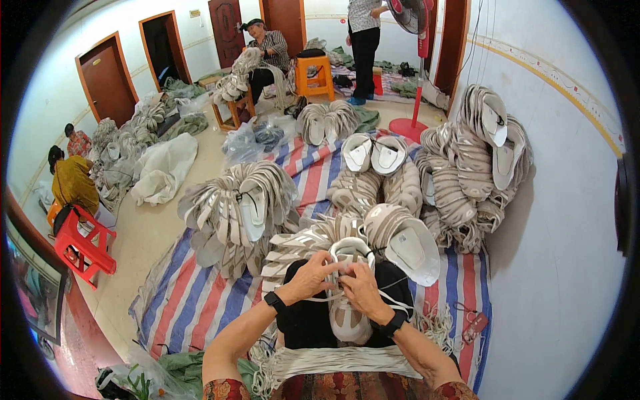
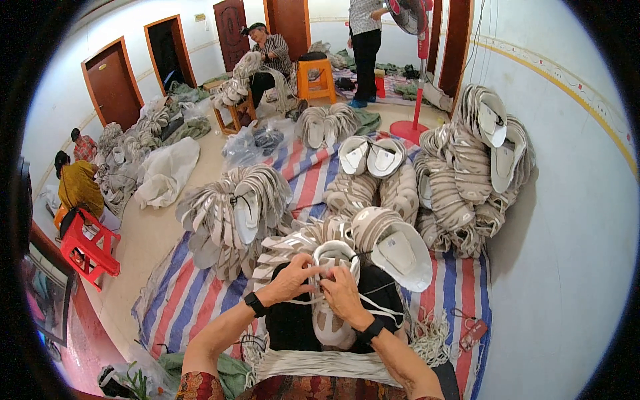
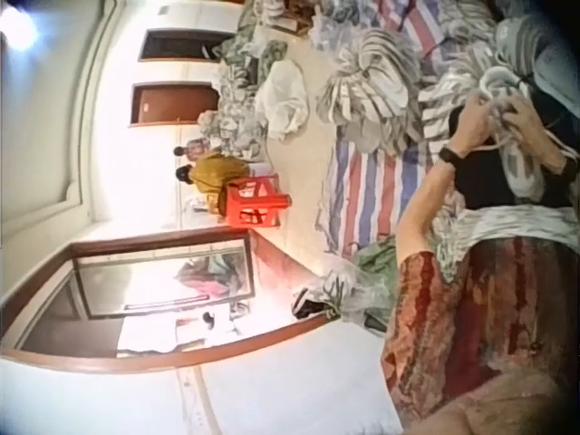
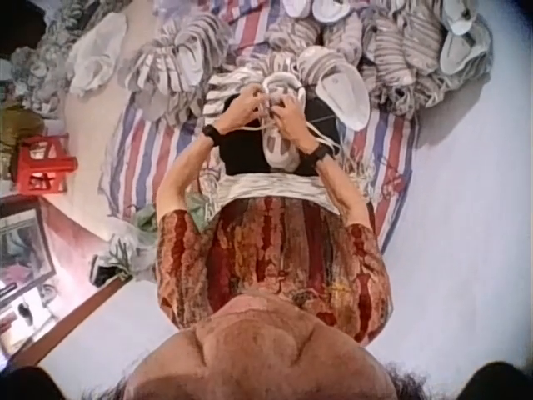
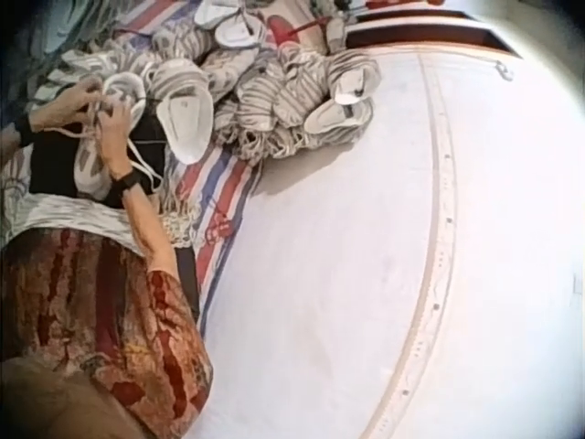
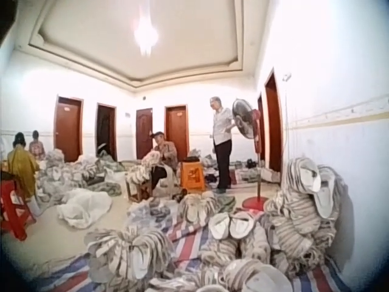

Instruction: Threading white laces or components into shoe uppers.

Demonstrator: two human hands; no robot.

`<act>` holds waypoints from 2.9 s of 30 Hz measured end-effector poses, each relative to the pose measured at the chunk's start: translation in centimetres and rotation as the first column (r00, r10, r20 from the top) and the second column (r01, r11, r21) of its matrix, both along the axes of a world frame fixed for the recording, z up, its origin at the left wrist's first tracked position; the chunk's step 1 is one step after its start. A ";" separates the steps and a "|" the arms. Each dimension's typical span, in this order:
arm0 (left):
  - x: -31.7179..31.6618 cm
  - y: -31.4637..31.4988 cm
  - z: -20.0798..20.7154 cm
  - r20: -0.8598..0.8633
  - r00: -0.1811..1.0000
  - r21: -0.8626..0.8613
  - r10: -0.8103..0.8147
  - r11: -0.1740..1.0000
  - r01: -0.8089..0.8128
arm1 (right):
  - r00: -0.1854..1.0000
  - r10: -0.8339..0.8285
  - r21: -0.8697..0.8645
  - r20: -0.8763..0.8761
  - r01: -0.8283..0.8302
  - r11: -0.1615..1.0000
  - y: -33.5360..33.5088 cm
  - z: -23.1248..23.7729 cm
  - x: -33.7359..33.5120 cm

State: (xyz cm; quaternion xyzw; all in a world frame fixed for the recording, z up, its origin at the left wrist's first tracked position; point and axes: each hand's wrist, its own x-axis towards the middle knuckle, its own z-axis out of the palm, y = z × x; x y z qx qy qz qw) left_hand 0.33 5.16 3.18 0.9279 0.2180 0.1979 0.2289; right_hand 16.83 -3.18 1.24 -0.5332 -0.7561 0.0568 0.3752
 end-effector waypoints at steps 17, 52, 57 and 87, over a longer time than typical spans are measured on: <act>4.1 -1.5 0.0 0.211 0.952 -0.030 -0.221 0.972 0.232 | 0.824 -0.176 -0.400 -0.539 -0.066 0.914 -1.9 3.0 7.3; 3.1 -2.3 0.5 0.214 0.968 0.110 0.132 0.981 -0.158 | 0.961 0.102 -0.179 -0.258 -0.151 0.972 0.4 -1.4 5.5; 2.7 -2.2 0.2 0.180 0.979 0.074 0.099 0.991 -0.114 | 0.964 0.035 -0.169 -0.263 -0.082 0.982 -1.1 -0.3 4.5; 2.7 2.1 -1.3 0.101 0.991 -0.256 0.085 0.965 -0.057 | 0.997 0.075 -0.102 -0.021 -0.077 0.992 0.1 0.0 3.2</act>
